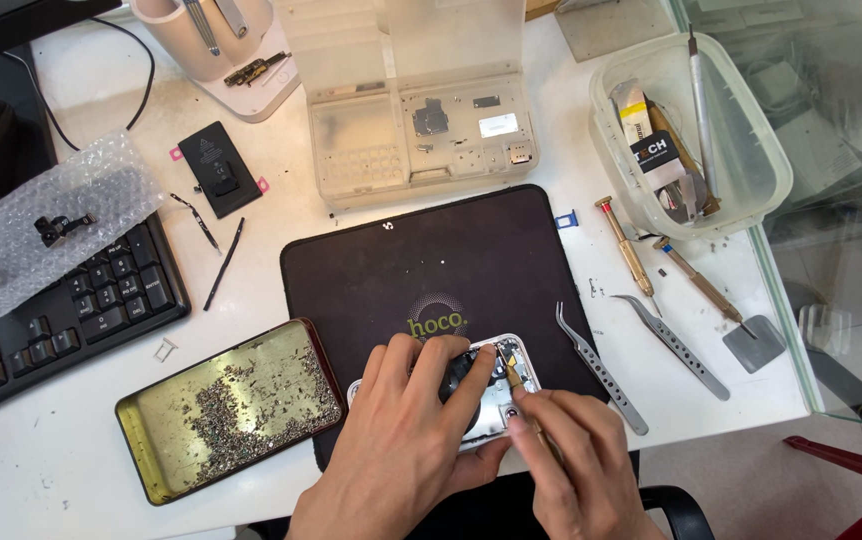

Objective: The person uses tweezers and a screwdriver to remove small screws and components from the back of a disassembled smartphone. They place the removed screws on the mat and continue to carefully extract parts from the device's rear housing.

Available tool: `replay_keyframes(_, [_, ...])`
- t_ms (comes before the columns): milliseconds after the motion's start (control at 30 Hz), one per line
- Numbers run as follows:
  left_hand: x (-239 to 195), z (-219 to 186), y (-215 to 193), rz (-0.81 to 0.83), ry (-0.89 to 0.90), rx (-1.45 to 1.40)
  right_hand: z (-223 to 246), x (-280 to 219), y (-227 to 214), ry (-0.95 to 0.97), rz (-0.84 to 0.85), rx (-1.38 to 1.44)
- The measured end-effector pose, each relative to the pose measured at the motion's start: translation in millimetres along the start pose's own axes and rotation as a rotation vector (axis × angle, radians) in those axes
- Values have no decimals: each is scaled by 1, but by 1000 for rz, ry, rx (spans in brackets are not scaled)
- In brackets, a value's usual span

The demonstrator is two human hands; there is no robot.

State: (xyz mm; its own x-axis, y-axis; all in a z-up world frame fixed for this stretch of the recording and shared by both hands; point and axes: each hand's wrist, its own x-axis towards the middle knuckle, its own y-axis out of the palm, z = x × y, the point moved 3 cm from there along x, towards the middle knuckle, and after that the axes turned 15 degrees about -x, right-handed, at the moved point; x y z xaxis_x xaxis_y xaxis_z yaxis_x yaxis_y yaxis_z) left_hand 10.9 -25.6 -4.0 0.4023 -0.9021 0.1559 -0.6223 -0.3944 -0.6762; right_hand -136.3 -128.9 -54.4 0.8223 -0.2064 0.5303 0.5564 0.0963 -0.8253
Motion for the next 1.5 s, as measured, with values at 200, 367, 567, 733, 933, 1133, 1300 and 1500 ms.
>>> replay_keyframes(200, [-1,5,4,20,-11,-24,-2,-3,7,35,-21,-52])
replay_keyframes(367, [-3,8,6,33,-2,-3,-8,-10,7,5,34,-47])
replay_keyframes(567, [-7,11,13,-49,30,58,-13,-23,11,-88,80,1])
replay_keyframes(733, [-10,14,15,-99,56,43,-47,-34,7,-72,48,179])
replay_keyframes(933, [-12,20,19,-77,-8,-17,-128,-63,-16,376,176,347])
replay_keyframes(1133, [-13,23,29,-54,-57,63,-177,-89,-18,377,475,268])
replay_keyframes(1300, [-16,28,35,-1,-63,90,-173,-73,-3,381,472,238])
replay_keyframes(1500, [-18,33,41,-25,-67,98,-156,3,-23,-34,619,389])
